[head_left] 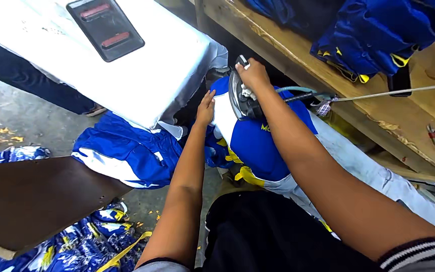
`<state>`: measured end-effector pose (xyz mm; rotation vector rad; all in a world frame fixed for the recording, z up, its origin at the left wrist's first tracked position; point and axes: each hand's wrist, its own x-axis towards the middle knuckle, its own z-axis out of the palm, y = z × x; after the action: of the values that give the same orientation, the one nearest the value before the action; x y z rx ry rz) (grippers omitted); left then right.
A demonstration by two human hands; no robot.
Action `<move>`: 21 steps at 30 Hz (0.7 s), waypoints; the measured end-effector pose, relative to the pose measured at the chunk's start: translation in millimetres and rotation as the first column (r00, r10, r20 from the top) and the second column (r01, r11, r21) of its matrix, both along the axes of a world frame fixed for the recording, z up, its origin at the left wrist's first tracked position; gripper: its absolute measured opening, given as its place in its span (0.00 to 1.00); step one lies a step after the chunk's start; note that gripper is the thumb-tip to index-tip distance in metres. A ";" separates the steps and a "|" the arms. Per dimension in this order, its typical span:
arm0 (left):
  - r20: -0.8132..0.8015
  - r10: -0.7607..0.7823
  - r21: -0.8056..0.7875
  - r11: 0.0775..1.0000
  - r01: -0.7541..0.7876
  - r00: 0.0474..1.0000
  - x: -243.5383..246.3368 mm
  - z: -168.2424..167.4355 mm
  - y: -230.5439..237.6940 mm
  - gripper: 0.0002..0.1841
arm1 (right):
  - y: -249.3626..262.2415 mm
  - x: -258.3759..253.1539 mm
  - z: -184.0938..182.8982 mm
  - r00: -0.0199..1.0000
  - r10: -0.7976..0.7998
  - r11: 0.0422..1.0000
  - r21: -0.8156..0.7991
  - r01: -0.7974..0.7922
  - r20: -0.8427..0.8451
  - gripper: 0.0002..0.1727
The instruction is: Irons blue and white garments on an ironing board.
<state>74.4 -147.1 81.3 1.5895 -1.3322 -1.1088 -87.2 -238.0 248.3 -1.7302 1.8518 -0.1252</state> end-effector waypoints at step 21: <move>0.056 -0.044 0.049 0.998 0.041 0.997 3.1 11.8 -0.7 0.24 | -21.5 12.1 0.7 1.000 0.016 1.000 -0.010 -0.016 0.006 0.33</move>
<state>77.5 -147.8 93.0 1.6458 -1.3925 -1.1364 -75.1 -259.5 248.9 -1.7489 1.8362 -0.1331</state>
